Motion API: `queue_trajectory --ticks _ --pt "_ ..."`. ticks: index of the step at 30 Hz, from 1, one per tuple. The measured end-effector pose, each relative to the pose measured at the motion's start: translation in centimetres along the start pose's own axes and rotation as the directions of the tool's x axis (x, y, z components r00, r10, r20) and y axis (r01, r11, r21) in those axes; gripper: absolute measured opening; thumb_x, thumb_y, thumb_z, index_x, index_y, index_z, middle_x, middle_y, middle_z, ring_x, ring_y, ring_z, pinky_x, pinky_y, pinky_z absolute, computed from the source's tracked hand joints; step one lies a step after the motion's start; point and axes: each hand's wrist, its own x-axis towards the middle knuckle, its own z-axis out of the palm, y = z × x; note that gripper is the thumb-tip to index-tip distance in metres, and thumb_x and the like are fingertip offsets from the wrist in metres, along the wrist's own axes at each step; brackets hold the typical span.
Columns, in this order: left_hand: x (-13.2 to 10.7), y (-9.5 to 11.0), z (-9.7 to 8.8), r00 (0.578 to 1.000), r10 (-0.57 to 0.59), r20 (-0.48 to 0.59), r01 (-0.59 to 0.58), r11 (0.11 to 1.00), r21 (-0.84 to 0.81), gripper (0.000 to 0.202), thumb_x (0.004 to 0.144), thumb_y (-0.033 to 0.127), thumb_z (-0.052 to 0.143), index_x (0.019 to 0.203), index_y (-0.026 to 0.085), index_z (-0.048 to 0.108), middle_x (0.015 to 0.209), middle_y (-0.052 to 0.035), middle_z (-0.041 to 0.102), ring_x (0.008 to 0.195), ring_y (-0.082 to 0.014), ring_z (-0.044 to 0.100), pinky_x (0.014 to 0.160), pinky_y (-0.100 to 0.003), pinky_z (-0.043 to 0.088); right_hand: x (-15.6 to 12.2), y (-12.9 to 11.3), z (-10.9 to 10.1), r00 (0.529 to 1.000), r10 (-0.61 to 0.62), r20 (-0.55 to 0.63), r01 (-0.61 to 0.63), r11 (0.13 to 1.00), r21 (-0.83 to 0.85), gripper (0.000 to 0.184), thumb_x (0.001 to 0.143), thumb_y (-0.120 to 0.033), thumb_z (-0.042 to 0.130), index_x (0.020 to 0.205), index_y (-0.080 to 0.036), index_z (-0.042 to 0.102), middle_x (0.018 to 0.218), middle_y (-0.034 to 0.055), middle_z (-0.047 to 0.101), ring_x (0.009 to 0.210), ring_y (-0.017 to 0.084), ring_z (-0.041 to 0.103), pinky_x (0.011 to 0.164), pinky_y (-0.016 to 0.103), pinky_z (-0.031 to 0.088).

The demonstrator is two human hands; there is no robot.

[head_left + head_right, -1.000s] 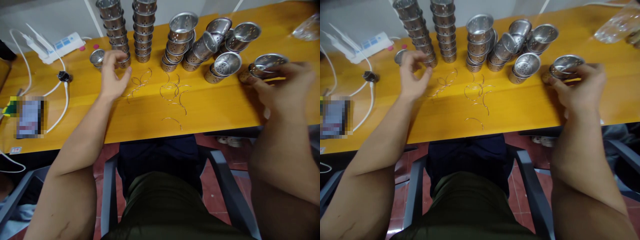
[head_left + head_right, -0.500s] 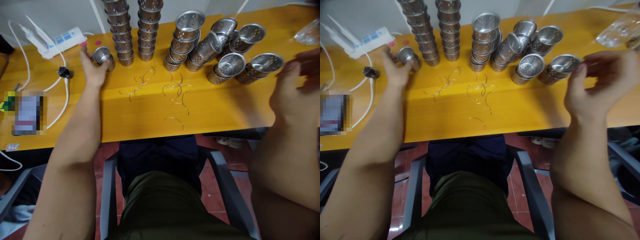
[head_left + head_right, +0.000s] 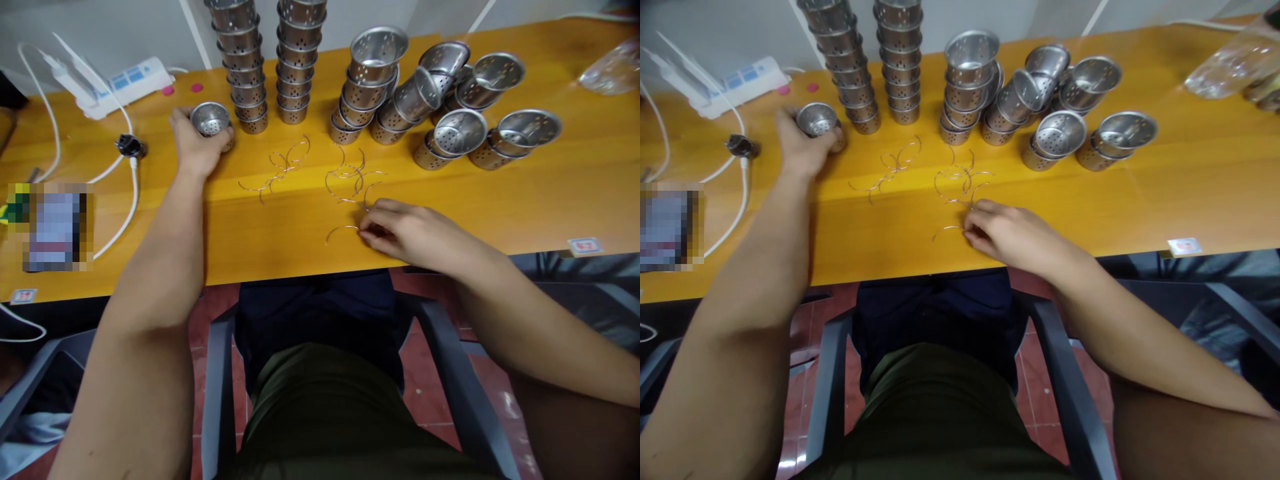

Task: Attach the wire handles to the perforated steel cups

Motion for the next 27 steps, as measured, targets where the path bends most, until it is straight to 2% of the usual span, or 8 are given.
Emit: queue_trajectory --ticks 2,4,9,13,19,22,25,27 --pt "-0.7 2.0 0.4 0.987 -0.118 -0.107 0.115 0.993 -0.033 0.117 0.031 0.068 0.121 0.106 0.039 0.035 0.124 -0.0002 0.057 0.119 -0.0293 0.05 0.122 -0.056 0.045 1.5 0.2 -0.5 1.0 0.008 0.019 -0.007 1.0 -0.029 0.011 0.123 -0.019 0.068 0.123 -0.021 0.079 0.128 0.0171 0.085 0.103 0.034 0.085 0.089 0.044 0.062" --pt "-1.3 3.8 0.7 0.976 -0.178 -0.126 0.173 0.984 -0.052 0.112 0.027 0.057 0.116 0.104 0.041 0.035 0.116 0.0021 0.061 0.115 -0.0296 0.053 0.119 -0.057 0.05 2.9 0.1 -1.2 0.998 0.014 0.057 -0.011 0.998 -0.064 0.008 0.122 -0.017 0.071 0.123 -0.02 0.079 0.129 0.018 0.086 0.106 0.035 0.084 0.092 0.043 0.06" --pt "-2.7 5.8 0.3 0.983 -0.164 -0.087 0.167 0.986 0.025 0.097 0.04 0.061 0.112 0.102 0.041 0.04 0.115 -0.0005 0.063 0.119 -0.0326 0.057 0.125 -0.061 0.049 6.1 -1.8 -3.3 0.968 0.013 0.252 0.027 0.987 -0.156 0.018 0.123 -0.01 0.069 0.114 -0.021 0.08 0.121 0.0131 0.089 0.103 0.032 0.084 0.083 0.04 0.048" --pt "-3.4 6.4 0.2 0.987 -0.146 -0.064 0.147 0.989 0.014 0.082 0.049 0.06 0.107 0.103 0.041 0.048 0.115 -0.0015 0.069 0.117 -0.0329 0.063 0.124 -0.062 0.055 8.0 -3.5 -4.5 0.926 0.035 0.377 0.058 0.971 -0.231 0.023 0.124 -0.007 0.068 0.118 -0.021 0.086 0.125 0.0123 0.093 0.106 0.033 0.086 0.078 0.04 0.042" --pt "-3.2 6.0 0.3 0.989 -0.131 -0.073 0.133 0.991 0.026 0.069 0.056 0.048 0.102 0.102 0.041 0.051 0.113 -0.0002 0.073 0.109 -0.0286 0.065 0.116 -0.059 0.061 9.8 -4.0 -4.3 0.879 0.081 0.47 0.093 0.937 -0.335 0.009 0.12 -0.016 0.083 0.123 -0.017 0.091 0.117 0.0135 0.094 0.097 0.032 0.084 0.076 0.039 0.039" --pt "-2.7 5.0 0.5 0.991 -0.121 -0.061 0.122 0.992 0.01 0.089 0.049 0.063 0.115 0.104 0.04 0.049 0.112 0.0012 0.072 0.109 -0.0284 0.061 0.117 -0.062 0.058 10.1 -3.6 -3.9 0.893 0.051 0.448 0.13 0.922 -0.365 0.009 0.118 -0.021 0.087 0.125 -0.018 0.093 0.116 0.0139 0.095 0.094 0.033 0.083 0.076 0.039 0.038" --pt "-2.1 4.5 0.9 0.988 -0.144 -0.058 0.145 0.989 0.014 0.119 0.021 0.088 0.118 0.102 0.04 0.044 0.106 0.0043 0.07 0.109 -0.028 0.054 0.118 -0.066 0.053 10.1 -3.2 -3.5 0.911 0.017 0.411 0.141 0.926 -0.351 0.005 0.116 -0.022 0.089 0.119 -0.019 0.092 0.111 0.0134 0.094 0.09 0.033 0.083 0.075 0.039 0.038" --pt "-2.0 4.6 1.1 0.988 -0.149 -0.048 0.151 0.988 0.027 0.124 0.015 0.098 0.112 0.101 0.04 0.043 0.105 0.0037 0.07 0.107 -0.0275 0.052 0.115 -0.065 0.051 10.1 -2.9 -3.4 0.917 0.011 0.398 0.139 0.928 -0.344 0.003 0.115 -0.022 0.088 0.114 -0.02 0.09 0.108 0.0128 0.093 0.088 0.033 0.082 0.073 0.04 0.038"
